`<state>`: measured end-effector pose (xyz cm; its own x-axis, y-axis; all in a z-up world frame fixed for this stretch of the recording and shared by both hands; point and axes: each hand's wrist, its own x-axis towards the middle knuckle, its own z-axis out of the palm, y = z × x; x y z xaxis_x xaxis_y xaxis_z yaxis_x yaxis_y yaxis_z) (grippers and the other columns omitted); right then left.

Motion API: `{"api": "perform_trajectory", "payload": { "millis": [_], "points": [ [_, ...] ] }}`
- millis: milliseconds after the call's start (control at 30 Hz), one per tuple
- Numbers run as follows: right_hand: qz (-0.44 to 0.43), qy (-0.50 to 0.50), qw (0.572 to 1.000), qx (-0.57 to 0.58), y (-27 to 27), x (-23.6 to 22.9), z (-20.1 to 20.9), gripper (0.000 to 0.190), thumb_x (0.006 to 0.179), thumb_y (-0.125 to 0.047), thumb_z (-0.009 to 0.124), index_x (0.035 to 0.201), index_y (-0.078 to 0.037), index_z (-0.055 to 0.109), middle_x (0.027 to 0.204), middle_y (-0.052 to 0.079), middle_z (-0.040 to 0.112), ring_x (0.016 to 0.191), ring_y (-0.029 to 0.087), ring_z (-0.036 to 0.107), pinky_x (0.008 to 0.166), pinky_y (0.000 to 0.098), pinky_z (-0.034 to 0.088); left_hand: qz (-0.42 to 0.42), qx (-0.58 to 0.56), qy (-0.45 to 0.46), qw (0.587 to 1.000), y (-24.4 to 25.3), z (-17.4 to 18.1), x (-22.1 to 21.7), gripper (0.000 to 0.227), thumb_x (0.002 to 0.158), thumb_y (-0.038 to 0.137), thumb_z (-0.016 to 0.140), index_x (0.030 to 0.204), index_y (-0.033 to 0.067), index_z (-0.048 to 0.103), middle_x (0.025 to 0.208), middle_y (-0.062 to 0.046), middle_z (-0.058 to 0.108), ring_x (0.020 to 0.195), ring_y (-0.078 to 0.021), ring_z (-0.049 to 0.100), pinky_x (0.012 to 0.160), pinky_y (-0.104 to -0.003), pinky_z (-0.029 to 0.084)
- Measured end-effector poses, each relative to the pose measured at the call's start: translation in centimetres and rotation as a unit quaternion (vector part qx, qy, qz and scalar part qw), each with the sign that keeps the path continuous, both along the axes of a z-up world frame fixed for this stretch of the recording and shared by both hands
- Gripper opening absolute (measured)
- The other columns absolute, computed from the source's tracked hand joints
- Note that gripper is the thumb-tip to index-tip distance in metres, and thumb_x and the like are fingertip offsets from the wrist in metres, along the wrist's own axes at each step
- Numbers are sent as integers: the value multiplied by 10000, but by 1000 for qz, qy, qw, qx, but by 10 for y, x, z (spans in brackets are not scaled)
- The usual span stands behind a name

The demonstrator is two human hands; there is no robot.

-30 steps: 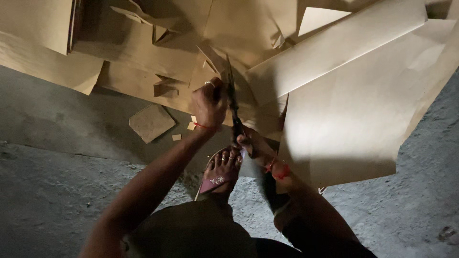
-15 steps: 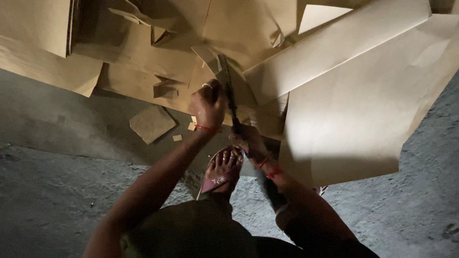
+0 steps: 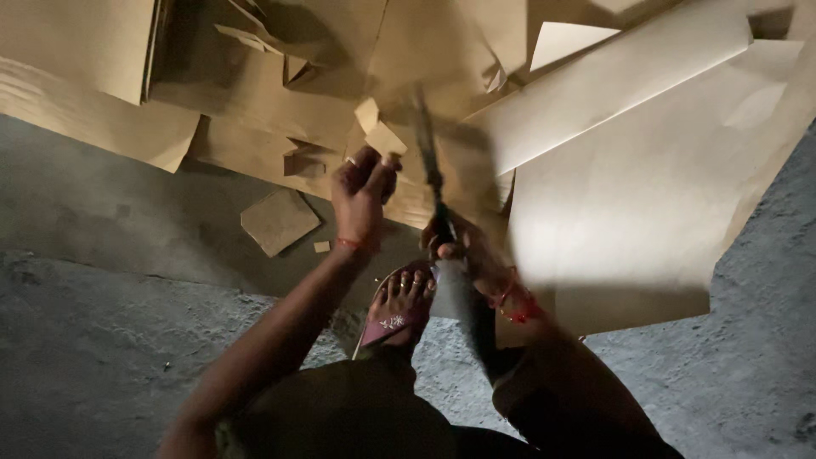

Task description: The person cuts several strips and pieces of paper from a large sheet using scissors.

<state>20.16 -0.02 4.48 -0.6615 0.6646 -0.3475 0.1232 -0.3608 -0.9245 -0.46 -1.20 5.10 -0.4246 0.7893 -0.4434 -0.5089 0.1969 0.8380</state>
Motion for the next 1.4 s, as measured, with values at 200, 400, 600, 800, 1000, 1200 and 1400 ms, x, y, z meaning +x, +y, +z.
{"api": "perform_trajectory", "payload": {
  "millis": [200,400,600,800,1000,1200,1400],
  "points": [
    [-198,20,980,19,14,-33,53,303,884,-11,775,1062,-47,532,1084,83,711,1010,141,701,890,290,613,-46,8,-51,998,-19,26,11,200,1002,130,684,854,0,650,703,26,562,619,-58,459,548,-242,348],
    [-224,-23,967,120,17,-49,72,268,922,47,781,1039,-13,548,1026,115,710,947,174,712,864,306,602,-68,17,-90,993,-29,34,19,208,1018,142,660,852,17,665,664,34,518,585,-62,422,533,-245,312],
    [-214,37,972,89,12,-43,63,246,954,45,735,1078,-23,534,1064,124,713,970,170,721,880,296,607,-97,-23,-208,973,-32,36,16,224,1012,180,648,832,46,653,649,39,506,549,-56,395,508,-240,292],
    [-167,17,970,175,10,-33,57,278,975,53,712,1104,-30,481,1109,134,714,976,160,707,843,275,582,-124,-55,-319,938,-37,37,14,221,1018,214,652,858,62,641,662,38,500,540,-60,379,515,-232,294],
    [-189,25,958,214,4,-33,59,272,978,40,723,1110,-24,493,1109,139,691,999,172,702,854,282,584,-152,-63,-313,936,-36,48,10,226,1013,223,643,858,59,646,644,43,478,508,-51,326,472,-226,255],
    [-174,-8,943,285,0,-30,64,234,969,79,719,1108,8,544,1103,154,677,1014,217,662,902,314,545,-176,-36,-349,920,-36,57,7,236,1023,218,636,845,64,654,629,41,477,505,-56,346,461,-237,261],
    [-248,124,961,-16,3,-29,46,208,964,2,683,1127,0,555,1082,92,649,956,166,646,854,303,548,-211,82,105,968,-37,59,-5,125,1030,92,660,910,59,664,753,-17,569,646,-137,479,561,-287,362]
  ]
}}
